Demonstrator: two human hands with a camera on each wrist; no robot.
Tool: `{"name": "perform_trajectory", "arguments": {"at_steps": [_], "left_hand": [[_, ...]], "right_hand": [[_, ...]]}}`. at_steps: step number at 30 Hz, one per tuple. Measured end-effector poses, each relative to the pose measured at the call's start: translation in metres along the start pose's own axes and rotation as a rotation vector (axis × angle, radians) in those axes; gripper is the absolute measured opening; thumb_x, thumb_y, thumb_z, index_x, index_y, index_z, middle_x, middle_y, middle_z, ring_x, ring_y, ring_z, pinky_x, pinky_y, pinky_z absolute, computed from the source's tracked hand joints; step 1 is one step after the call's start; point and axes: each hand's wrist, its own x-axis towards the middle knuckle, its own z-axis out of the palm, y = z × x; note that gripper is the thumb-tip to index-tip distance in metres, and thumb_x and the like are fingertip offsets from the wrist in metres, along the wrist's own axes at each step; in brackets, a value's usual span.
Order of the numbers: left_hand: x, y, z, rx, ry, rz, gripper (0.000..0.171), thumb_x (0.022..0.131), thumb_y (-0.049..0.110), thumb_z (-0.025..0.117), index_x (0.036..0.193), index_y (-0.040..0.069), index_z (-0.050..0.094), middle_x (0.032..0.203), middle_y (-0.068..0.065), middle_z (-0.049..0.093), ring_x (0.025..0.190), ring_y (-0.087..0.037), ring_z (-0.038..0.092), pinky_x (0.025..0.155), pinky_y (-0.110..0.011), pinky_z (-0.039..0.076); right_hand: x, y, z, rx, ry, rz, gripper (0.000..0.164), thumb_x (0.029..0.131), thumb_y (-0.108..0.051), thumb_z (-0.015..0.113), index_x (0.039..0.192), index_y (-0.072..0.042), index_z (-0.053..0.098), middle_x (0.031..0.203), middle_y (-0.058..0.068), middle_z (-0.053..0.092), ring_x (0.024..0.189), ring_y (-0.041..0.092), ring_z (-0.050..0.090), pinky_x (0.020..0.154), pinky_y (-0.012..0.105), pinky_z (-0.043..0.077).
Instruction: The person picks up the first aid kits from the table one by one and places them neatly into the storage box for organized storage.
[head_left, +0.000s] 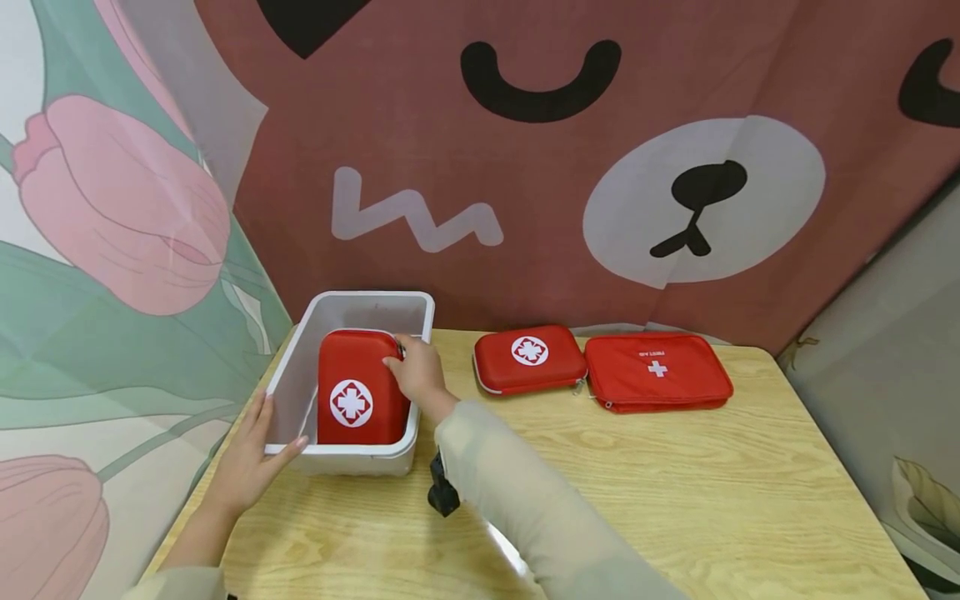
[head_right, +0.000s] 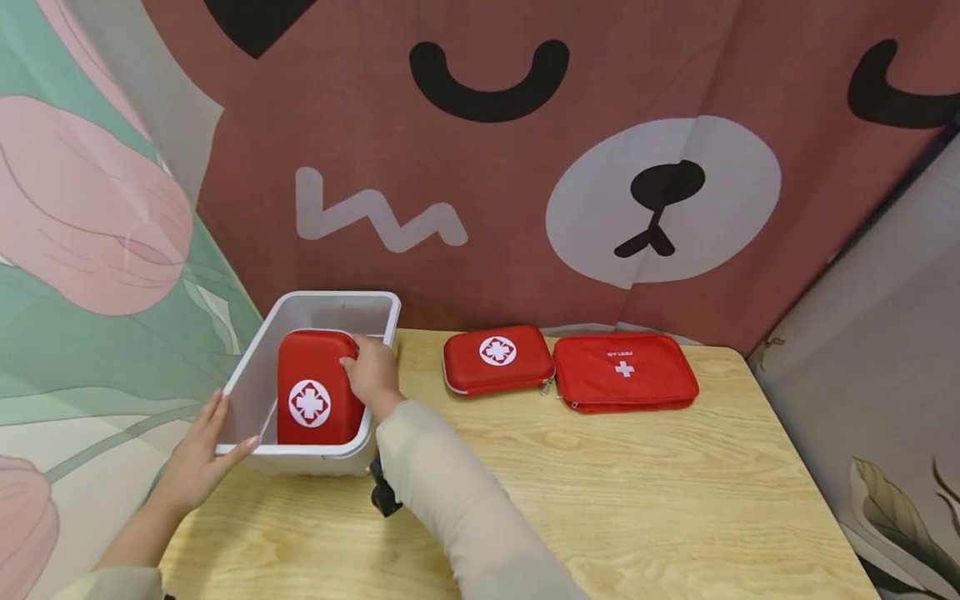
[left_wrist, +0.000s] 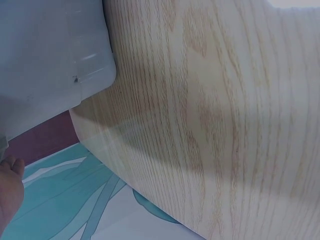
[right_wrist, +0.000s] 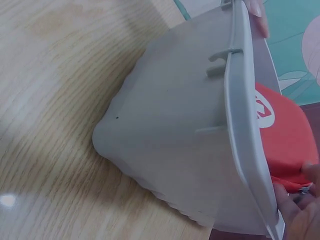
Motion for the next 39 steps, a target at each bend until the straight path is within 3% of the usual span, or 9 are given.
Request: {"name": "perform_trajectory", "arguments": {"at_steps": [8, 17, 26, 39], "left_hand": [[0.0, 0.001, -0.001, 0.003, 0.006, 0.007, 0.08, 0.081, 0.034, 0.056, 0.136, -0.004, 0.012, 0.141, -0.021, 0.007, 0.123, -0.042, 0.014, 0.089, -0.059, 0.019], [0.0, 0.002, 0.0, 0.002, 0.004, 0.007, 0.079, 0.082, 0.034, 0.055, 0.136, -0.003, 0.012, 0.141, -0.02, 0.006, 0.123, -0.042, 0.014, 0.09, -0.059, 0.019], [-0.001, 0.003, 0.0, 0.0, 0.001, 0.005, 0.079, 0.082, 0.034, 0.055, 0.136, -0.003, 0.012, 0.141, -0.02, 0.006, 0.123, -0.042, 0.014, 0.089, -0.06, 0.019], [-0.001, 0.002, 0.0, -0.017, 0.007, 0.01, 0.079, 0.081, 0.033, 0.056, 0.136, -0.004, 0.012, 0.141, -0.021, 0.006, 0.123, -0.043, 0.013, 0.09, -0.06, 0.018]], "right_hand": [[-0.005, 0.002, 0.001, 0.025, -0.024, -0.032, 0.028, 0.08, -0.01, 0.06, 0.107, -0.002, 0.06, 0.094, 0.01, 0.063, 0.087, 0.019, 0.057, 0.071, 0.022, 0.045], [-0.005, 0.01, 0.002, 0.16, 0.05, -0.027, 0.019, 0.079, -0.008, 0.06, 0.097, -0.001, 0.061, 0.082, 0.008, 0.061, 0.076, 0.018, 0.056, 0.064, 0.019, 0.043], [-0.006, 0.022, -0.018, 0.222, 0.112, 0.051, 0.018, 0.078, -0.007, 0.061, 0.095, 0.0, 0.061, 0.079, 0.007, 0.06, 0.071, 0.016, 0.057, 0.059, 0.019, 0.044], [-0.009, 0.056, -0.034, 0.266, 0.194, 0.069, 0.021, 0.075, -0.008, 0.064, 0.093, 0.001, 0.063, 0.076, 0.011, 0.062, 0.068, 0.019, 0.058, 0.059, 0.022, 0.044]]}}
